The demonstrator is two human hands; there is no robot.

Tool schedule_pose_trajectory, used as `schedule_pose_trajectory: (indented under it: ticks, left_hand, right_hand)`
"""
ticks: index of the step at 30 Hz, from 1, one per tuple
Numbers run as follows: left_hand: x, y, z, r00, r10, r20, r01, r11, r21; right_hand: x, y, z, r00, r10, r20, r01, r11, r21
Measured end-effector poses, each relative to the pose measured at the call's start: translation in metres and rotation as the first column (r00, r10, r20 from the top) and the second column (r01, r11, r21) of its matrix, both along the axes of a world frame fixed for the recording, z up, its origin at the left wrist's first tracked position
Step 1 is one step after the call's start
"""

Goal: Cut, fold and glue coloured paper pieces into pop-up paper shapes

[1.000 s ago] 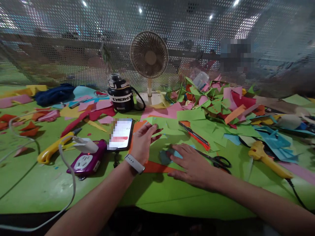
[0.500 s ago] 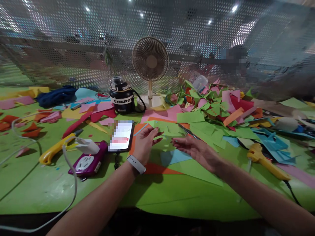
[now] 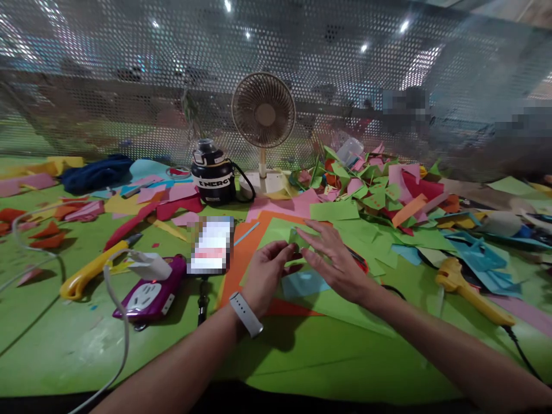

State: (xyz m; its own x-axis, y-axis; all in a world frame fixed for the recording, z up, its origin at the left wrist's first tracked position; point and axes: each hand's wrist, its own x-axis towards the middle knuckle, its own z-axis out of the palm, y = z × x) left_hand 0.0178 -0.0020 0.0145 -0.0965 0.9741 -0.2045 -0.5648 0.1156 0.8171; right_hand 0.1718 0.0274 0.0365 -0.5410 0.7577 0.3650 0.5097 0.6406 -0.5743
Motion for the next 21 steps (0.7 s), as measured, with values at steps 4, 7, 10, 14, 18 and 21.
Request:
schedule_pose_trajectory:
  ticks: [4,7,10,14,18,21]
  left_hand:
    - [0.0020,-0.0004,0.0021,1.000,0.018,0.010,-0.018,1.000,-0.012]
    - [0.0031,-0.0003,0.0026,1.000,0.021,0.010,-0.021,1.000,-0.013]
    - [0.0037,-0.0009,0.0024,1.000,0.028,0.010,-0.028,0.999,-0.021]
    - [0.0036,-0.0017,0.0025,1.000,0.023,-0.001,-0.023,1.000,-0.015]
    - [0.0037,-0.0018,0.0031,1.000,0.025,-0.011,-0.025,1.000,-0.007]
    - [0.0039,-0.0020,0.0036,1.000,0.015,-0.016,-0.015,1.000,0.000]
  right_hand:
    - [-0.0031,0.0011,-0.0069,0.991,-0.022,0.132,0.002,0.989,0.151]
    - [-0.0036,0.0024,-0.0091,0.984,-0.041,0.172,0.005,0.979,0.203]
    - [-0.0038,0.0031,-0.0095,0.982,-0.050,0.180,0.006,0.972,0.236]
    - [-0.0038,0.0029,-0.0087,0.980,-0.050,0.190,0.006,0.974,0.228]
    - [-0.0039,0.0030,-0.0087,0.980,-0.053,0.193,0.007,0.973,0.231]
    - [-0.0038,0.0040,-0.0098,0.981,-0.057,0.184,0.008,0.967,0.256]
